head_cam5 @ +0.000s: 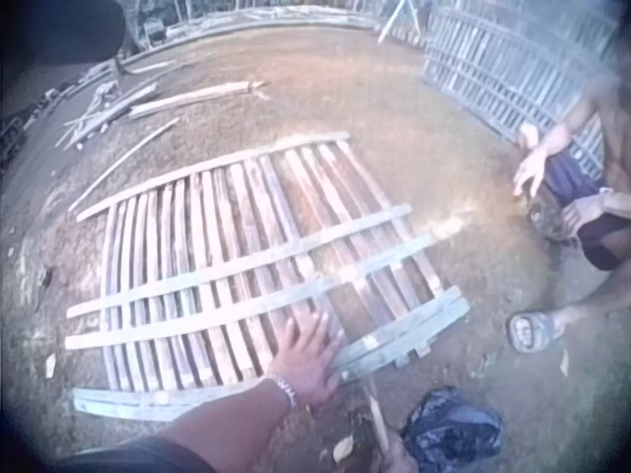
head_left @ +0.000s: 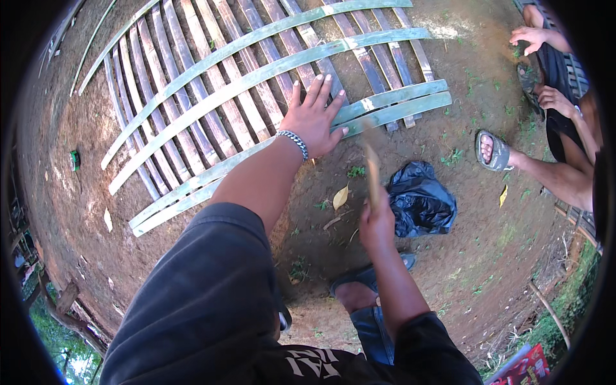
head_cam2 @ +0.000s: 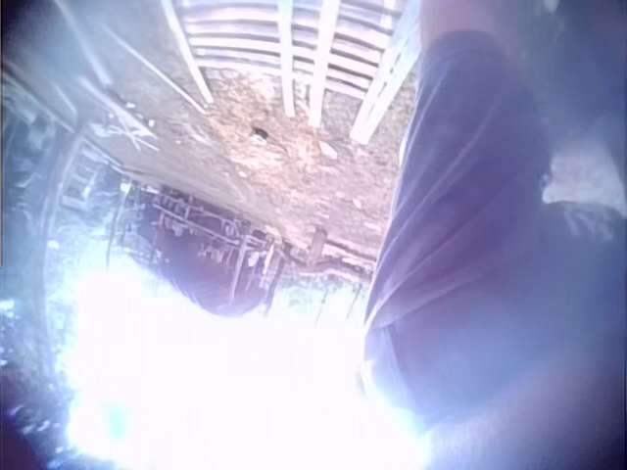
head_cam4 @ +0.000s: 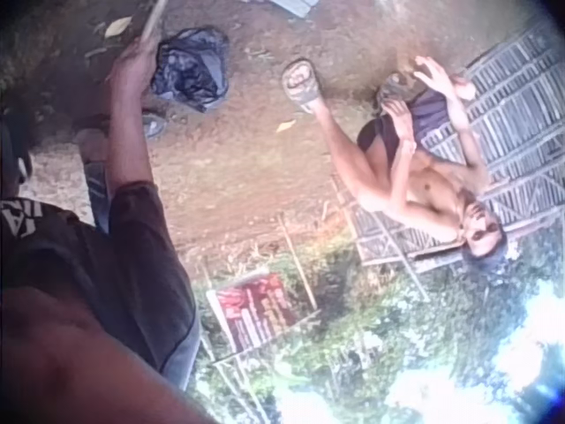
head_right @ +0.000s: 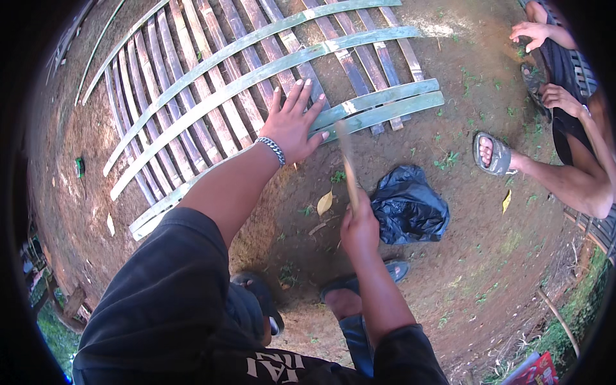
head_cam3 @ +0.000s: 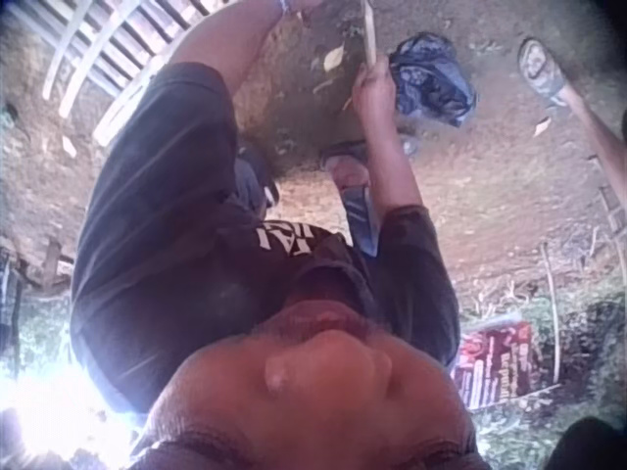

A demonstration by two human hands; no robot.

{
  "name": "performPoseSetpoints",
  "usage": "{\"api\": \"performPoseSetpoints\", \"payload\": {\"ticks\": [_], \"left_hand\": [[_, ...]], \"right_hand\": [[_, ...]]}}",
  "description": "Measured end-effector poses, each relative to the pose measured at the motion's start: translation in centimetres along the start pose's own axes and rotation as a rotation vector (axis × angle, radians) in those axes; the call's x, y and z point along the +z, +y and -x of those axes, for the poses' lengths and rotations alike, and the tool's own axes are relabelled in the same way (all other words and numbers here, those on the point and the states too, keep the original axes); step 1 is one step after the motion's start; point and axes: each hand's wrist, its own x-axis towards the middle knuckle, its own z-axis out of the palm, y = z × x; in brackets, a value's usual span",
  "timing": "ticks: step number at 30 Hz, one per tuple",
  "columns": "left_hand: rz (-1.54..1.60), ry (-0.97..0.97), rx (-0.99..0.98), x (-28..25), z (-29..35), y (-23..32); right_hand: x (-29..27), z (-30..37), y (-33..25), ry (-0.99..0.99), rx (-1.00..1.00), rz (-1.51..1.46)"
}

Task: The person uses a wooden mallet to hammer nails into a wooden lattice structure lying on the ground. They repeatedly pick up nails from a black plastic bag and secure them into the wooden frame, working methodically along the slats.

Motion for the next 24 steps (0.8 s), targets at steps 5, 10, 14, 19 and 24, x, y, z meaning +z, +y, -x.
{"api": "performPoseSetpoints", "payload": {"ticks": [5, 10, 14, 19, 24], "left_hand": [[0.003, 0.012, 0.002, 0.5, 0.4, -0.3], [0.008, -0.007, 0.003, 0.1, 0.0, 0.0], [-0.017, 0.011, 0.001, 0.7, 0.2, -0.5], [-0.018, -0.004, 0.005, 0.3, 0.1, -0.2], [-0.001, -0.036, -0.005, 0.2, 0.6, 0.2]], "right_hand": [[-0.8, 0.0, -0.6, -0.006, 0.044, -0.046], [-0.5, -0.3, 0.2, -0.194, 0.139, 0.085], [-0.7, -0.7, -0.4, -0.056, 0.007, -0.017], [-0.6, -0.5, -0.3, -0.060, 0.049, -0.008], [-1.6, 0.7, 0.1, -0.128, 0.112, -0.004]]}}
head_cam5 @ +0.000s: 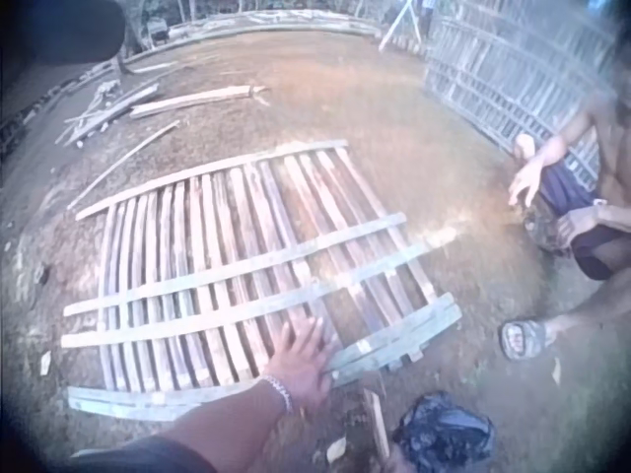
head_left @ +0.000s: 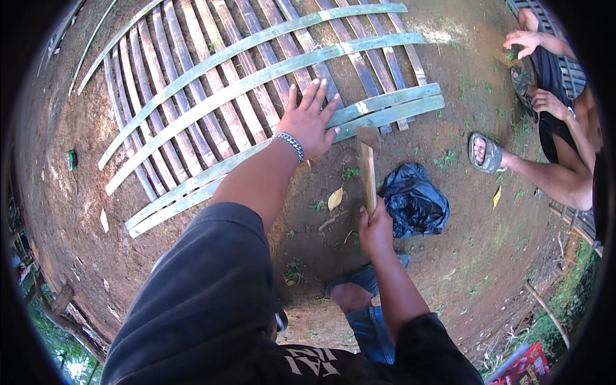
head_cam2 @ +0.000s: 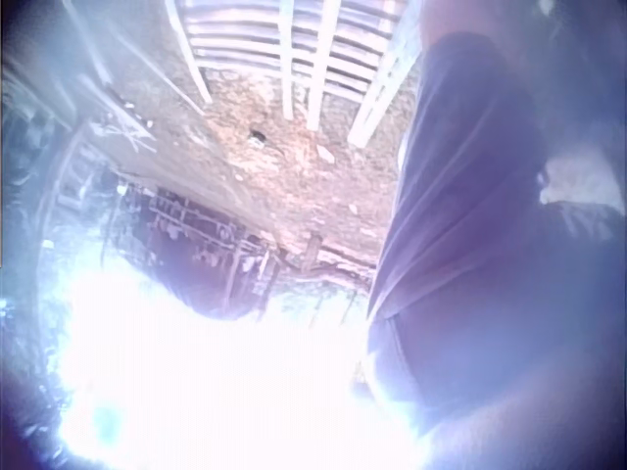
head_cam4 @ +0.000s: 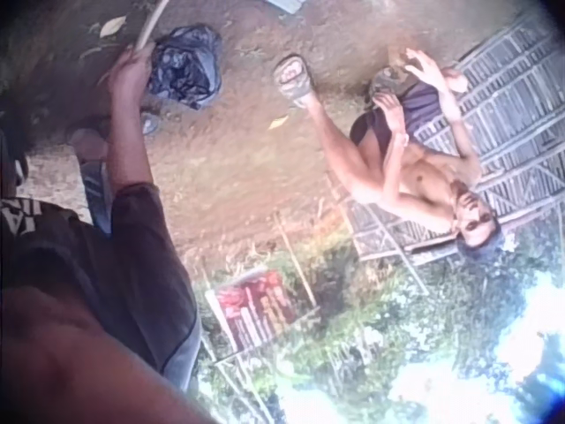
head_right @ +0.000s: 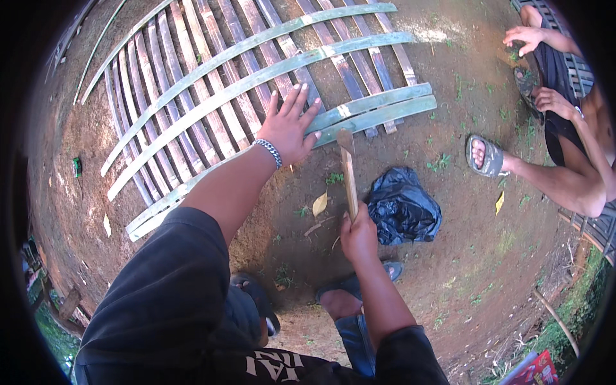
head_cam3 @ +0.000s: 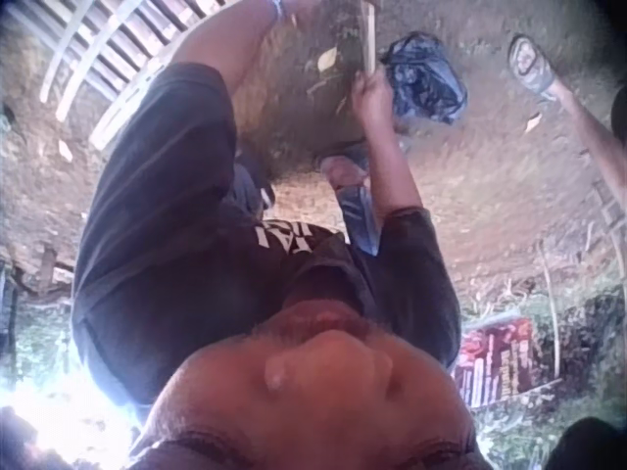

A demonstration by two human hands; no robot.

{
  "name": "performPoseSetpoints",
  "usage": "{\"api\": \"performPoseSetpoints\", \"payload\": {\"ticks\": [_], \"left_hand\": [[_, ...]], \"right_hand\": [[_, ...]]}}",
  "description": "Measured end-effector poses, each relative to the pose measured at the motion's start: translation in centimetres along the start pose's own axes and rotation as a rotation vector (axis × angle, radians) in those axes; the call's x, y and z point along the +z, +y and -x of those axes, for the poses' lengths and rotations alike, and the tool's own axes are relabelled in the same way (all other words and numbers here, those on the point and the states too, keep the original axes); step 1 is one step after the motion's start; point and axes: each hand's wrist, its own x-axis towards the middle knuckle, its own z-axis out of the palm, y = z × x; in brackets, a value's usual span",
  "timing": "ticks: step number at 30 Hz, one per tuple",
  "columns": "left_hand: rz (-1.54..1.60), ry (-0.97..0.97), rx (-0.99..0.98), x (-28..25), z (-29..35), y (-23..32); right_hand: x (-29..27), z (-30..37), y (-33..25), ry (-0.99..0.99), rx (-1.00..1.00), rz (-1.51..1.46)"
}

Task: The person uses a wooden mallet to hammer nails into a wooden lattice structure lying on the ground. They repeatedly pick up nails from a black plastic bag and secure them into the wooden frame, working methodically along the slats.

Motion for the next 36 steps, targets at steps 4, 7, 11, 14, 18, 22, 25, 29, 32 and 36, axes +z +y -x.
{"api": "performPoseSetpoints", "payload": {"ticks": [4, 7, 11, 14, 18, 22, 25, 29, 32, 36], "left_hand": [[-0.003, 0.019, 0.002, 0.0, -0.6, -0.2], [0.015, 0.027, -0.002, -0.1, -0.6, -0.1], [-0.008, 0.034, -0.006, 0.0, -0.6, -0.2], [-0.014, 0.052, 0.007, 0.2, -0.6, -0.1], [-0.057, 0.045, -0.003, -0.3, -0.1, -0.5], [-0.063, 0.031, 0.016, -0.8, -0.7, 0.7], [-0.047, 0.054, 0.015, -0.4, -0.5, 0.5], [-0.042, 0.051, 0.012, -0.4, -0.3, 0.4], [-0.015, 0.039, 0.006, -0.7, -0.2, 0.7], [-0.021, 0.078, 0.010, -0.7, -0.6, 0.7]], "right_hand": [[0.8, 4.0, 2.3, 0.013, -0.024, -0.031], [0.8, 6.8, 4.8, -0.027, -0.059, 0.065], [0.9, 7.5, 5.6, 0.003, -0.213, 0.147], [-0.3, 4.9, 0.4, 0.099, -0.443, 0.049], [-2.0, -4.2, -5.2, 0.299, -0.352, -0.165], [-1.8, -13.0, -1.7, 0.423, -0.076, -0.100], [-0.7, -15.0, -1.1, 0.430, -0.069, -0.047], [0.4, -15.9, -1.1, 0.398, 0.041, -0.066], [0.8, -16.1, -1.5, 0.411, 0.096, -0.071], [1.4, -16.0, -1.5, 0.418, 0.060, -0.064]]}}
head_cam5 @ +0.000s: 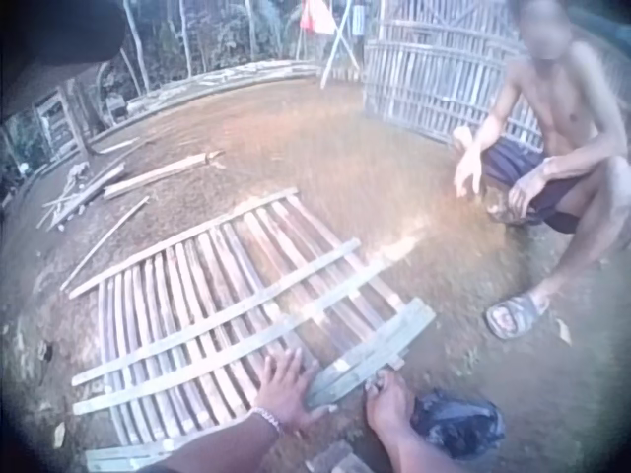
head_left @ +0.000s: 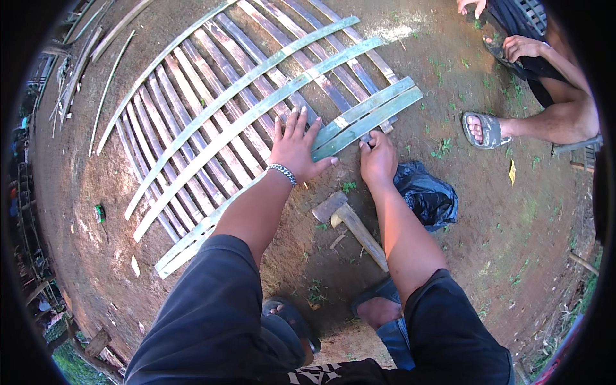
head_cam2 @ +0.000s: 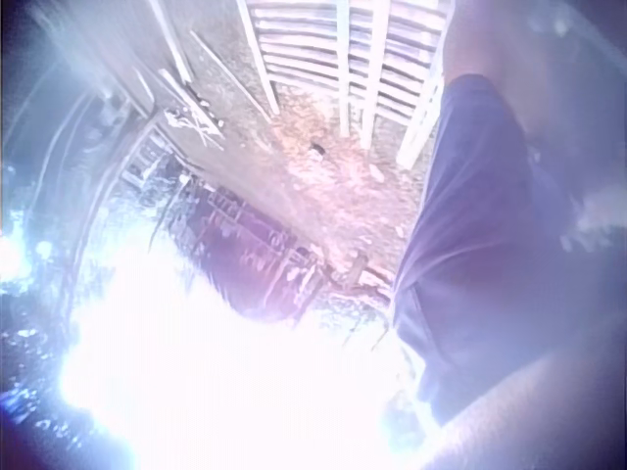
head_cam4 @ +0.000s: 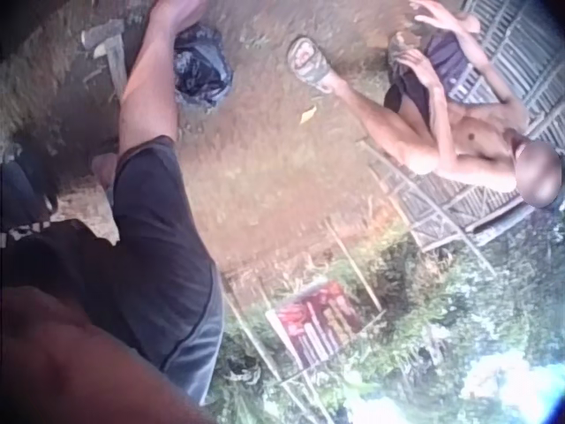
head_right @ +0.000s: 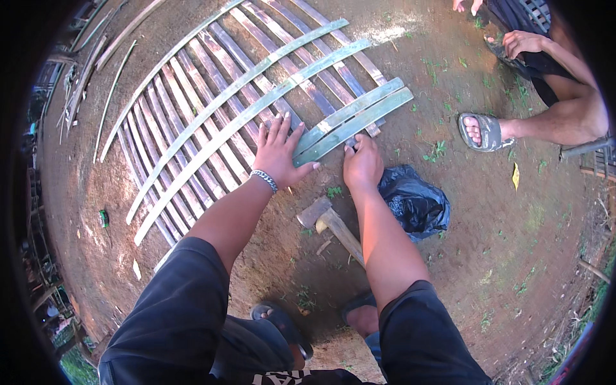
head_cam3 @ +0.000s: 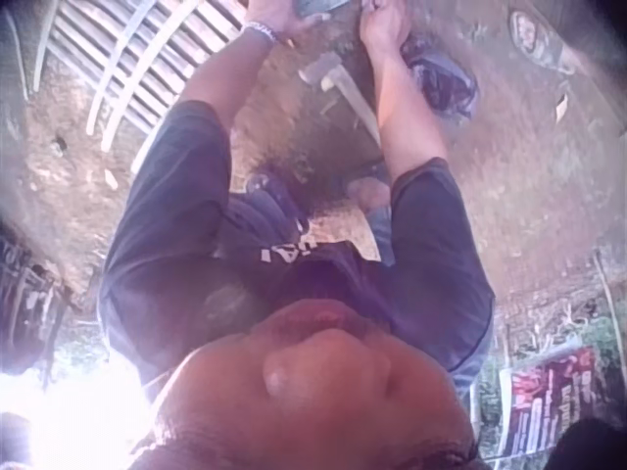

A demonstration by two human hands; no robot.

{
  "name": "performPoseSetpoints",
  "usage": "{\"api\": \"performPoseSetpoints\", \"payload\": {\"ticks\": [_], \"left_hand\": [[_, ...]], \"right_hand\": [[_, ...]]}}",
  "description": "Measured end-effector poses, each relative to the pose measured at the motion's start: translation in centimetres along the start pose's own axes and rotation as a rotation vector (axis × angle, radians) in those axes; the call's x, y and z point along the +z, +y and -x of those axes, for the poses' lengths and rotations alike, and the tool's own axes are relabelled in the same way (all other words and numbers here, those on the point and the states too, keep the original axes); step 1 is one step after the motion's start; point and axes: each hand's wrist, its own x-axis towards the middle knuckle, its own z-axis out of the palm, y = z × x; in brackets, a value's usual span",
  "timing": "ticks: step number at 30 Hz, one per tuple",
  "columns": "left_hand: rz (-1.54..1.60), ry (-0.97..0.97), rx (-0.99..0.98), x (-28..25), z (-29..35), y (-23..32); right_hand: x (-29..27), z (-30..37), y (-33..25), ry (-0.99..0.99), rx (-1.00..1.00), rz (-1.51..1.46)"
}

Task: The person uses a wooden mallet to hammer nails into a wooden lattice structure lying on the ground. They repeatedly pick up nails from a black plastic bag and secure them into the wooden frame, working methodically along the slats.

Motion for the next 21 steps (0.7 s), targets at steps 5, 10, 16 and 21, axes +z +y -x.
{"api": "performPoseSetpoints", "payload": {"ticks": [5, 10, 16, 21], "left_hand": [[0.086, 0.158, 0.117, -0.1, -3.6, 0.7], [-0.077, 0.013, 0.267, -1.8, -9.4, 0.4], [-0.211, -0.170, 0.340, -4.3, -11.5, 0.0], [-0.306, -0.171, 0.420, -4.3, -11.8, -0.1]], "right_hand": [[1.4, 0.5, 0.0, 0.027, 0.000, -0.048], [1.5, 0.8, 0.4, 0.014, -0.053, -0.042], [2.3, 0.7, 2.6, 0.051, -0.051, -0.224], [1.5, 1.2, 2.1, 0.031, -0.114, -0.153]]}}
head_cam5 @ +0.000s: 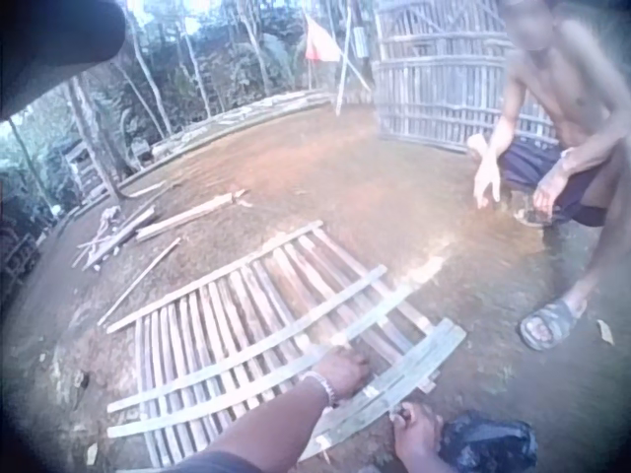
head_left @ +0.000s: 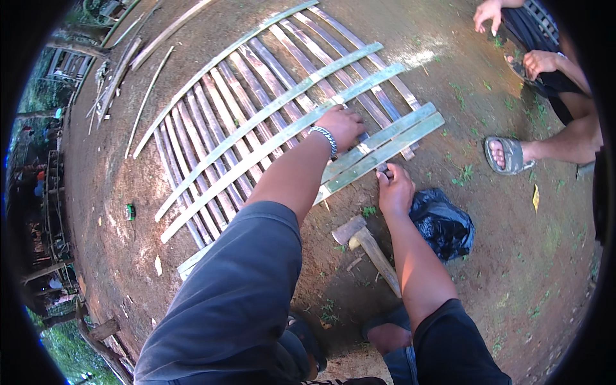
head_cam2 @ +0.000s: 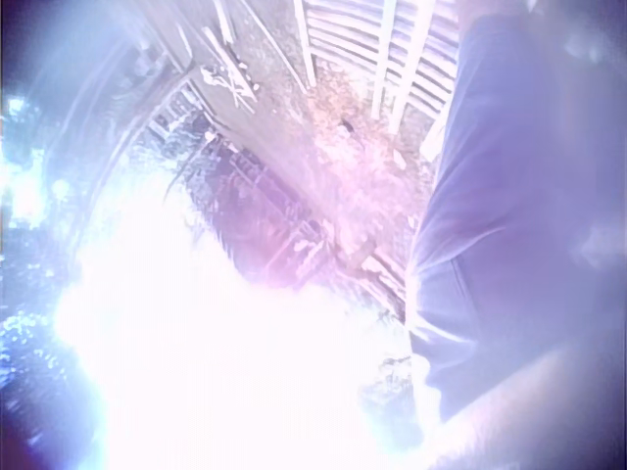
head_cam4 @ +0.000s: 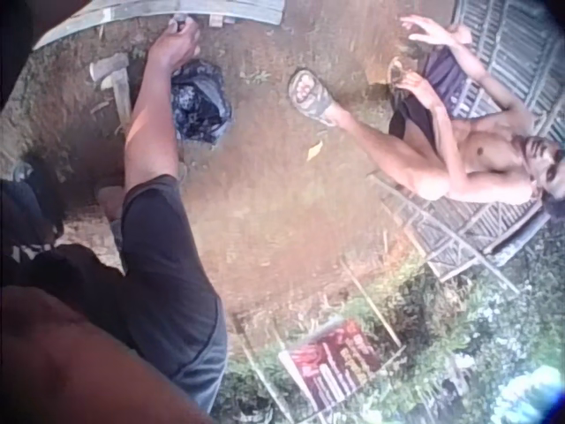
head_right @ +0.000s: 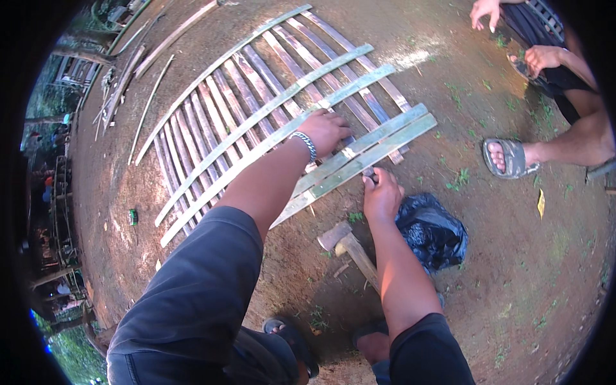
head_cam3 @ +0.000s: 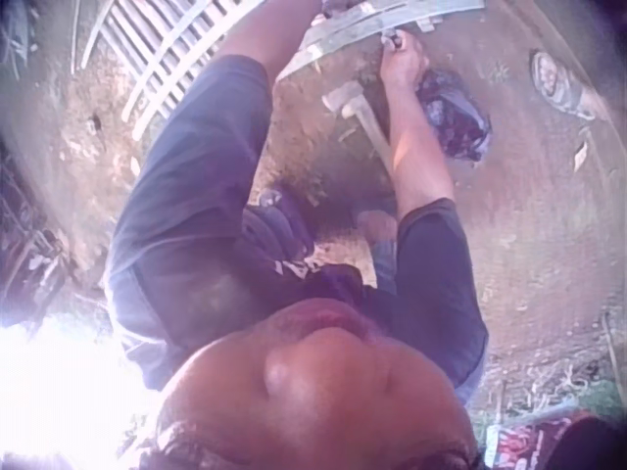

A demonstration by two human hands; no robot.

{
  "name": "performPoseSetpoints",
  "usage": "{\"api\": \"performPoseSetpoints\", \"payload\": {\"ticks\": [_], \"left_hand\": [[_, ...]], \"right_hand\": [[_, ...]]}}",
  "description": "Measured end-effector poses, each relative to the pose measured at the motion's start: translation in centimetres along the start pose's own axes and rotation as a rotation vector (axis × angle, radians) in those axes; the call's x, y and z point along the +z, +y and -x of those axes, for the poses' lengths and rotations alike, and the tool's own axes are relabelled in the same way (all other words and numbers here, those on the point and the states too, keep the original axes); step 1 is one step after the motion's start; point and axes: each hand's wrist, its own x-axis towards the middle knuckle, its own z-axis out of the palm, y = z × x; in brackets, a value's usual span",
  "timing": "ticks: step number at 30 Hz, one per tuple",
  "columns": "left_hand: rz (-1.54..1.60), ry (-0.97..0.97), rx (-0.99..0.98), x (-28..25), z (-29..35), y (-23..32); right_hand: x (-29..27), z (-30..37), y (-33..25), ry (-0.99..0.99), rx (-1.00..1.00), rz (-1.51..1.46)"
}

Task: The person uses a wooden mallet to hammer nails into a wooden lattice structure lying on the ground. They repeatedly pick up nails from a black plastic bag and secure them into the wooden frame, working methodically along the slats.

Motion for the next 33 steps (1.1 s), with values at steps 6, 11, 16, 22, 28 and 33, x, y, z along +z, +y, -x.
{"api": "performPoseSetpoints", "payload": {"ticks": [6, 11, 16, 22, 28, 33], "left_hand": [[-0.068, -0.051, 0.041, -0.4, -0.7, -0.2], [-0.075, -0.001, 0.045, 0.4, -0.4, -1.7], [-0.129, -0.040, 0.036, -0.2, -1.1, -1.2], [-0.140, -0.076, 0.054, 0.0, -1.2, -2.3], [-0.141, -0.099, 0.069, -0.5, -0.8, -2.8], [-0.176, -0.100, 0.087, -0.4, -0.7, -3.2]], "right_hand": [[0.4, 0.2, 0.4, 0.059, -0.104, 0.079], [1.0, 0.3, -0.1, 0.059, -0.109, 0.095], [0.4, 0.1, 0.6, 0.044, -0.115, 0.108], [1.2, 0.2, 0.0, 0.125, -0.169, 0.168], [1.2, 0.6, -0.4, 0.060, -0.145, 0.156], [1.3, 0.6, -0.7, 0.063, -0.142, 0.155]]}}
